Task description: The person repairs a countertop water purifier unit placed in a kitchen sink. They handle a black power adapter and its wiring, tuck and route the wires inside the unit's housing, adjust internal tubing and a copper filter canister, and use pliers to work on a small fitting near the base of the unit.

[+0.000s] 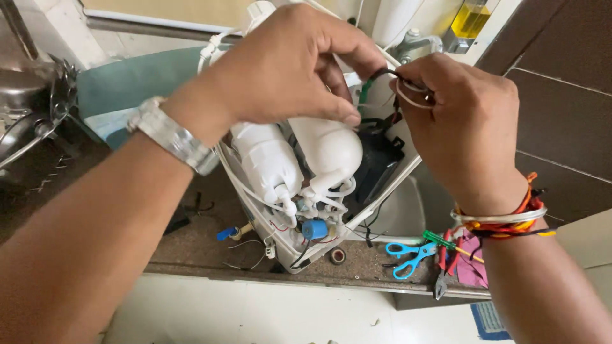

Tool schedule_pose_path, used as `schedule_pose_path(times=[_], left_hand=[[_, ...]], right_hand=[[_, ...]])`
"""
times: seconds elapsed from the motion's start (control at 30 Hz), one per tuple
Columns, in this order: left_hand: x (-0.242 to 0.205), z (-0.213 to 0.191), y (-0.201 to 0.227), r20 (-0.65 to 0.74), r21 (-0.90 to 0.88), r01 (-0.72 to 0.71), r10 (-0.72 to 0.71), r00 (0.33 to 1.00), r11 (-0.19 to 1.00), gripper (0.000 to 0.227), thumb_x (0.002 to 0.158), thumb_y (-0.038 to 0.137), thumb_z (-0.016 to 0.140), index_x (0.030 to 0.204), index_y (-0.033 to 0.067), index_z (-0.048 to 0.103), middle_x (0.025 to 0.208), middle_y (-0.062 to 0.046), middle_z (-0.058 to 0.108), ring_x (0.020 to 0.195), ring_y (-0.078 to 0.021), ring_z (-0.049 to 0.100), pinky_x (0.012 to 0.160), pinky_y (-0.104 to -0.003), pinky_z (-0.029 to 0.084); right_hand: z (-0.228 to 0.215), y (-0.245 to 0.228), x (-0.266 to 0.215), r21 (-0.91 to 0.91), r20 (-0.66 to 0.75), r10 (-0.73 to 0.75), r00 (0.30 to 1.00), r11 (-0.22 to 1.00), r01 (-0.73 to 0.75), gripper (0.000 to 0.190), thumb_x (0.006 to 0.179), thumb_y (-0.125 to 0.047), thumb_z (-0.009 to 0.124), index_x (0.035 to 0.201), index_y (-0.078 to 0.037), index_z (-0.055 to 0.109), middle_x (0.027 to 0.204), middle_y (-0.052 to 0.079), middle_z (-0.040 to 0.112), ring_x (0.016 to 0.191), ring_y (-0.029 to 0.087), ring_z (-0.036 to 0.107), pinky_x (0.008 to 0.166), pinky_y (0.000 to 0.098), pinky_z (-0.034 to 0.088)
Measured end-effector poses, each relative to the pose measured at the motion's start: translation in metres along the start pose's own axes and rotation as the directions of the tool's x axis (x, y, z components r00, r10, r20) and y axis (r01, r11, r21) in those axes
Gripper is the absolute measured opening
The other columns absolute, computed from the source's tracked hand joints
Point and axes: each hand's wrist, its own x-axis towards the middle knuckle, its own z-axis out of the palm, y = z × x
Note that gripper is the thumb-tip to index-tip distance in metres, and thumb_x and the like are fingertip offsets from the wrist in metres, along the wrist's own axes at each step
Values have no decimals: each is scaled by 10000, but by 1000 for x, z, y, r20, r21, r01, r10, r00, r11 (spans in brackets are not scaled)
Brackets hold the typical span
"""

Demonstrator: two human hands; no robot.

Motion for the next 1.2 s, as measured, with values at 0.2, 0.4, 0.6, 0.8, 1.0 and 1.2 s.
schedule_pose_path(times=[0.2, 0.4, 0.6, 0.8, 1.0, 1.2], left_hand=[[-9, 32, 7, -254, 271, -127, 198, 947, 954, 457, 710, 51, 885, 1099, 14, 650, 1063, -53, 666, 824, -124, 743, 728, -239, 601], [8, 32, -13, -162, 736, -205, 461, 872, 646, 259, 642, 71, 896, 857, 32, 756, 851, -154, 734, 815, -380, 710, 746, -444, 563], [38, 35, -30, -132, 749, -45, 215, 968, 661, 162, 661, 79, 872, 746, 21, 747, 785, -220, 711, 801, -396, 712, 720, -468, 565], [54, 40, -40, -142, 818, 61, 97, 985, 572, 123, 714, 70, 803, 803, 15, 738, 820, -237, 708, 819, -425, 710, 681, -495, 575], [66, 46, -46, -119, 892, 32, 166, 979, 452, 171, 691, 124, 790, 838, 43, 753, 836, -220, 722, 805, -416, 721, 652, -487, 573], [60, 22, -6, 72, 874, 26, -181, 981, 485, 114, 719, 92, 728, 829, 80, 756, 808, -201, 702, 764, -373, 707, 652, -471, 556]], right_hand=[[9, 10, 5, -231, 74, -173, 982, 955, 186, 167, 867, -18, 826, 966, -67, 701, 894, 60, 661, 910, 306, 584, 813, 406, 491], [1, 2, 21, -75, 179, -208, 962, 972, 224, 263, 712, -16, 847, 953, -80, 762, 975, 160, 621, 971, 379, 545, 839, 427, 473], [-10, 3, 11, 5, 289, -34, 957, 999, 34, 327, 747, -38, 862, 1036, 8, 715, 973, 131, 675, 915, 331, 674, 773, 431, 540], [-7, -25, -33, 69, 58, 81, 995, 994, -85, 306, 861, -93, 847, 1118, 10, 717, 1121, 155, 701, 942, 276, 726, 783, 361, 591], [19, -14, -49, -90, 28, -109, 994, 990, 111, 272, 893, 14, 809, 1145, -25, 714, 1111, 107, 697, 990, 277, 692, 850, 376, 578], [13, -5, -35, -81, 206, -177, 963, 977, 197, 231, 905, 3, 725, 1130, -43, 711, 1023, 81, 655, 943, 287, 667, 804, 386, 552]])
